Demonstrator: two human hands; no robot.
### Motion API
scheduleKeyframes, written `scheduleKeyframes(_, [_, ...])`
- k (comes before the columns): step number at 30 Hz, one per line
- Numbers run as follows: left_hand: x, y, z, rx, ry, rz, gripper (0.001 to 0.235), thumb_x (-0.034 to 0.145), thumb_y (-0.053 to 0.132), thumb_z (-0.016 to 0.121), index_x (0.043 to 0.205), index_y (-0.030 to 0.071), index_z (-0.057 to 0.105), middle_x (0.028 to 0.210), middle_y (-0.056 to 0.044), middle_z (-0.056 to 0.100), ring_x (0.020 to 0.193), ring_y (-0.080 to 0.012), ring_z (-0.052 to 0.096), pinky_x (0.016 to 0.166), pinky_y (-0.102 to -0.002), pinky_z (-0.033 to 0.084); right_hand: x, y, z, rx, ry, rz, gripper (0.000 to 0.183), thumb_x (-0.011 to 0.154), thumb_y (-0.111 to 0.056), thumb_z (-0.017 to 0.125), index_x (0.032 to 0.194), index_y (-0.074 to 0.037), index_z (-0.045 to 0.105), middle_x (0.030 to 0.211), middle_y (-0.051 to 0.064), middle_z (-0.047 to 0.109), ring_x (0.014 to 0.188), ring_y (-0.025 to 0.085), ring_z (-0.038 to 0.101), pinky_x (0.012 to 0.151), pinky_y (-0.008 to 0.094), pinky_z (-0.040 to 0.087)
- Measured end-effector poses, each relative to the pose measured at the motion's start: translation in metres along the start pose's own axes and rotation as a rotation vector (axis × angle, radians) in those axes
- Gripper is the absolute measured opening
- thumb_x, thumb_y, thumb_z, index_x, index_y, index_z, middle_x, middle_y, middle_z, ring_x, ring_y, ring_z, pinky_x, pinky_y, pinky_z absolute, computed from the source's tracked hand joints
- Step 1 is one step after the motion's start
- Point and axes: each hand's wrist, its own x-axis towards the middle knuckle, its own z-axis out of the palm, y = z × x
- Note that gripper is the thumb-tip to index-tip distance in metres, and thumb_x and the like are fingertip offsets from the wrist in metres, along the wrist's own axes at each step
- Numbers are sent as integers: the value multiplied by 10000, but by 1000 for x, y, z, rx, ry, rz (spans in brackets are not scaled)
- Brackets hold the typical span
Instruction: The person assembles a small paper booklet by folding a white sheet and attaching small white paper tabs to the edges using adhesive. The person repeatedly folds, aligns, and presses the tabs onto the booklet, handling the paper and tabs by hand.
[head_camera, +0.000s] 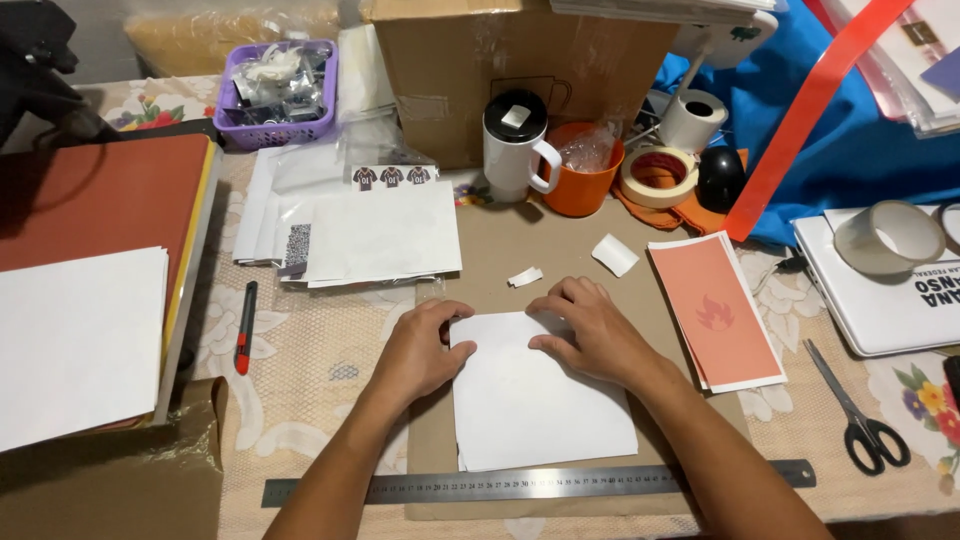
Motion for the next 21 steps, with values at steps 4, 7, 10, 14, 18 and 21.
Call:
scheduleKeyframes(4, [4, 6, -1, 122, -5, 9, 496, 915, 73, 850, 1401, 13, 773, 1280, -278, 788, 1169, -432, 783, 949, -478, 685, 2, -1, -1, -72, -43, -16, 429, 1009, -464, 837, 1369, -232, 821, 1124, 91, 739, 1115, 257, 656, 1100, 400, 516])
scheduleKeyframes(7, [6, 10, 4, 384, 5, 78, 554, 910, 120, 887, 1427, -15, 742, 1250, -274, 755, 1107, -392, 782, 883, -456, 685, 0, -5, -1, -133, -41, -32, 412, 1036, -488, 800, 1376, -256, 811, 1139, 92, 736, 1141, 249, 656, 1119, 399, 506])
scheduleKeyframes(10, [13, 29, 10, 461, 44, 277, 412, 969, 63, 819, 1364, -43, 765, 1136, -257, 757, 1017, -389, 784, 856, -463, 659, -2, -4, 1, -167, -44, -16, 416, 1045, -497, 785, 1387, -260, 804, 1161, 83, 735, 1169, 242, 651, 1133, 399, 500])
scheduleKeyframes(14, [68, 16, 39, 597, 133, 521, 278, 966, 14, 796, 1243, 6, 811, 1061, -197, 758, 988, -368, 758, 855, -453, 622, -2, -2, 1, -187, -49, -17, 411, 1066, -527, 749, 1379, -267, 801, 1198, 91, 732, 1204, 239, 639, 1148, 394, 498])
scheduleKeyframes(18, [92, 15, 45, 769, 122, 755, 141, 966, 14, 827, 1086, 83, 854, 1030, -118, 811, 1006, -277, 762, 912, -377, 594, -4, 4, 3, -192, -22, -34, 391, 1074, -517, 742, 1369, -269, 809, 1224, 94, 733, 1217, 246, 639, 1144, 397, 503])
scheduleKeyframes(21, [89, 13, 44, 795, 94, 769, 151, 993, -4, 796, 1105, 91, 833, 1012, -109, 853, 991, -265, 798, 942, -374, 619, -5, 11, 5, -191, 14, -72, 406, 1083, -531, 722, 1366, -251, 802, 1224, 103, 732, 1219, 259, 646, 1146, 411, 501])
